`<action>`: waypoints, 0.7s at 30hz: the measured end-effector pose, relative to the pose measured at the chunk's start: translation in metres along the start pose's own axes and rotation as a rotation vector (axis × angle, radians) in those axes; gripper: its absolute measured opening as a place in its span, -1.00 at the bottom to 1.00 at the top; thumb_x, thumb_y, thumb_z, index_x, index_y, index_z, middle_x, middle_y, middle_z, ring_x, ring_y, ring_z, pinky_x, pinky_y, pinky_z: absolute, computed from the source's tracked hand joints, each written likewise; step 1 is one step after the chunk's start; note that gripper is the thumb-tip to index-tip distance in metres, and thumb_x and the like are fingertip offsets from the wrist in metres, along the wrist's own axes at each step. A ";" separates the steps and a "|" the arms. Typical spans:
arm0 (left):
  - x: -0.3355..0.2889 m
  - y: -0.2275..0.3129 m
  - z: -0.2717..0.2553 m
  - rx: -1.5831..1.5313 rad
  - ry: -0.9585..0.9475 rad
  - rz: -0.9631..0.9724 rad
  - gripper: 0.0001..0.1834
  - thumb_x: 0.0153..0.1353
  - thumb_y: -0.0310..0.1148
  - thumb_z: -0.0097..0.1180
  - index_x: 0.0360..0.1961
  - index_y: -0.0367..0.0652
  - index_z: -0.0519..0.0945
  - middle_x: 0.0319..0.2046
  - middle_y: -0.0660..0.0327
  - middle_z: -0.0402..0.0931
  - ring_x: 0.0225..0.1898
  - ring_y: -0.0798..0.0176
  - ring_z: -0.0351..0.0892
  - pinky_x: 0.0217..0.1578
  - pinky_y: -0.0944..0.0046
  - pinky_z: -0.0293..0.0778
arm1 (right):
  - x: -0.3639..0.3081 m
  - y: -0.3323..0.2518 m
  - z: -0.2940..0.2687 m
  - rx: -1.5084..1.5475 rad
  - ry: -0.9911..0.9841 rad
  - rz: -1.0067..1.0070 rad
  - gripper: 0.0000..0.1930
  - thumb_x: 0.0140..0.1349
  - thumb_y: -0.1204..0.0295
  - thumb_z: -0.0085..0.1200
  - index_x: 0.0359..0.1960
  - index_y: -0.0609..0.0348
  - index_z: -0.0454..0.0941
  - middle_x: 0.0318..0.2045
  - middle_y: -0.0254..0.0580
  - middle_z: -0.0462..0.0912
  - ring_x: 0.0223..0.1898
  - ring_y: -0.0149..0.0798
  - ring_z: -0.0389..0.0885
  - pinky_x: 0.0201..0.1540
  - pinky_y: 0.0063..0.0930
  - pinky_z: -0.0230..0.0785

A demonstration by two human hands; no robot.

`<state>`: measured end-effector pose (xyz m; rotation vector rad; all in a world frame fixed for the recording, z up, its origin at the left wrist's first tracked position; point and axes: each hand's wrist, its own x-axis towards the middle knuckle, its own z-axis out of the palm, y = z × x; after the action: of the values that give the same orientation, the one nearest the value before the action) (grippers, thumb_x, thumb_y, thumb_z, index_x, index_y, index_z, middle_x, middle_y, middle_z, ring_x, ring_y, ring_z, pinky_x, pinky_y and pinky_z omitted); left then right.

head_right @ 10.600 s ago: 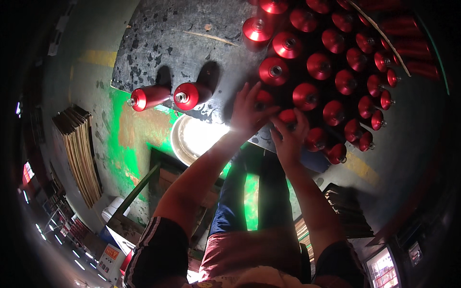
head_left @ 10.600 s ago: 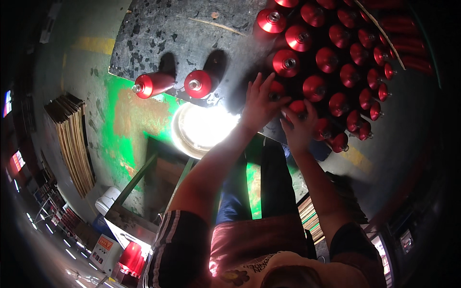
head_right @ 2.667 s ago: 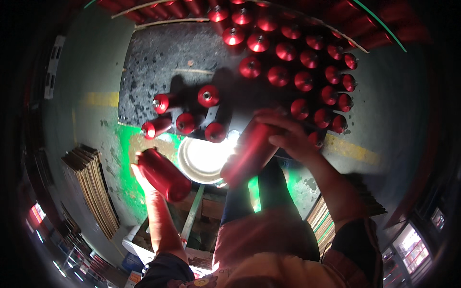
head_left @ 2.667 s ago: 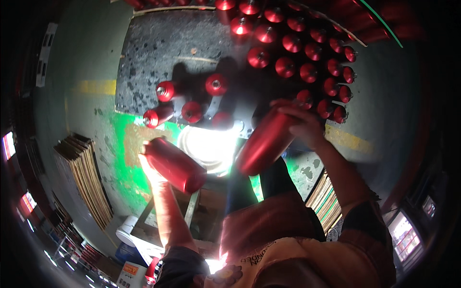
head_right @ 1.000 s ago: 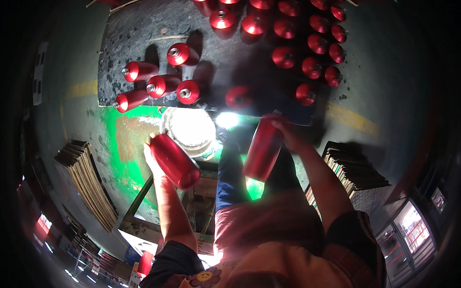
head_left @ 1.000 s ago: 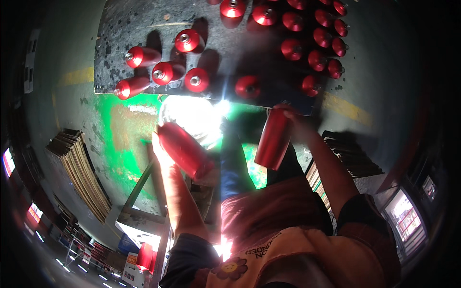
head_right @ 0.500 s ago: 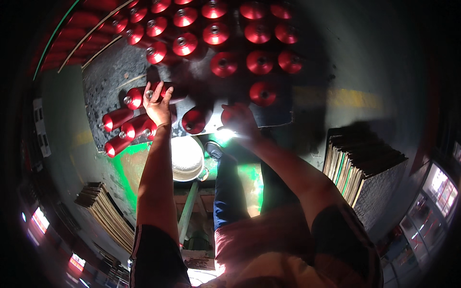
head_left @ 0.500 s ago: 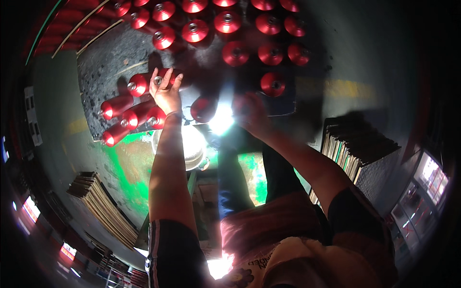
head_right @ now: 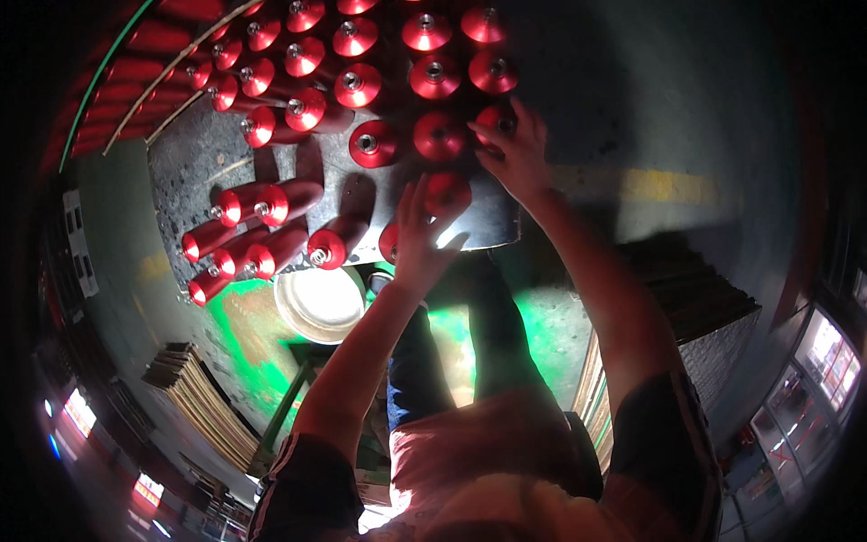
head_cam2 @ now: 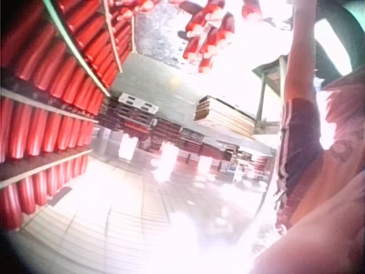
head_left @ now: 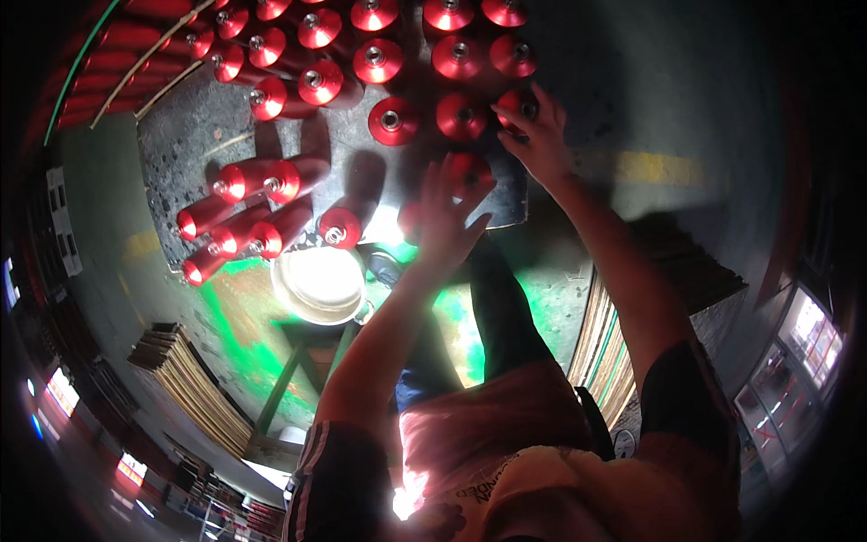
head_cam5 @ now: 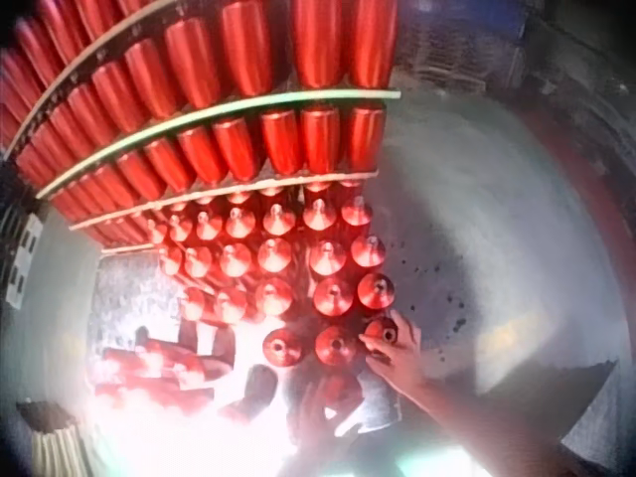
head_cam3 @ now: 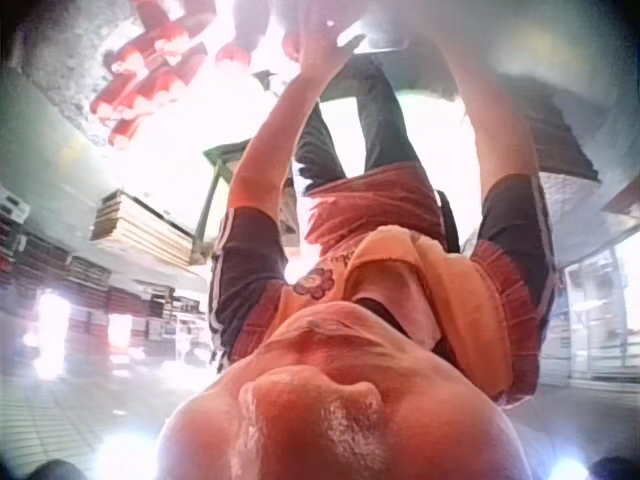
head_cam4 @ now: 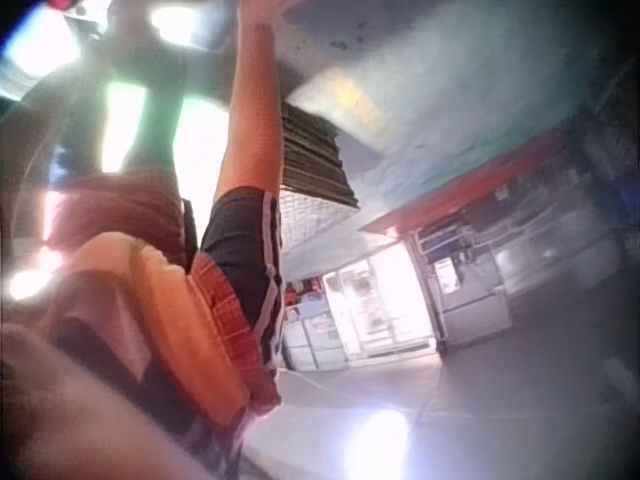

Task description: The person repeatedly picks up red spray cans from a curved rack, briefly dips the nozzle into a small metal bowl, and places the cans onto a metal tray. The person continues this cycle, moving cans from the rack to the tray.

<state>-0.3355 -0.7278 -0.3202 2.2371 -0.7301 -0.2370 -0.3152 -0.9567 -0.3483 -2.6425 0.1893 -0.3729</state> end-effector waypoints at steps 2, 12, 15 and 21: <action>0.014 0.000 0.030 0.055 0.060 -0.041 -0.44 -0.10 -0.42 0.39 0.02 0.27 0.67 0.34 0.01 0.18 0.35 -0.33 0.12 0.26 -0.18 0.27 | 0.001 0.013 0.020 0.015 -0.031 0.001 -0.48 0.00 0.33 0.35 0.05 -0.51 0.64 0.38 -0.04 0.15 0.30 0.17 0.20 0.31 -0.06 0.19; 0.000 0.011 0.010 -0.157 0.139 -0.166 -0.57 -0.12 -0.46 0.36 -0.14 0.18 0.75 0.20 0.06 0.40 0.14 -0.05 0.43 0.14 0.02 0.38 | -0.013 0.059 -0.031 0.170 -0.052 -0.008 -0.55 0.01 0.44 0.36 0.00 -0.24 0.67 0.16 -0.07 0.47 0.19 -0.03 0.47 0.29 -0.25 0.30; -0.055 0.016 -0.043 -0.405 -0.027 -0.378 -0.58 0.00 -0.45 0.33 -0.02 -0.04 0.70 0.21 0.06 0.44 0.14 0.01 0.48 0.14 0.05 0.40 | -0.040 0.064 -0.096 0.373 -0.239 0.227 -0.57 0.08 0.52 0.27 0.06 0.03 0.63 0.10 -0.10 0.56 0.18 -0.15 0.48 0.29 -0.34 0.26; -0.205 -0.020 -0.130 -0.742 0.141 -0.525 -0.54 0.19 -0.38 0.23 0.12 -0.29 0.56 0.01 0.04 0.63 0.03 0.26 0.59 0.05 0.24 0.48 | -0.105 -0.012 -0.123 1.189 -0.856 0.803 -0.55 0.18 0.42 0.16 0.15 0.11 0.52 0.08 -0.20 0.56 0.13 -0.26 0.48 0.27 -0.30 0.27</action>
<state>-0.4453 -0.5208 -0.2554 1.6539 0.0564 -0.5046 -0.4510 -0.9777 -0.2609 -1.2080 0.5034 0.7033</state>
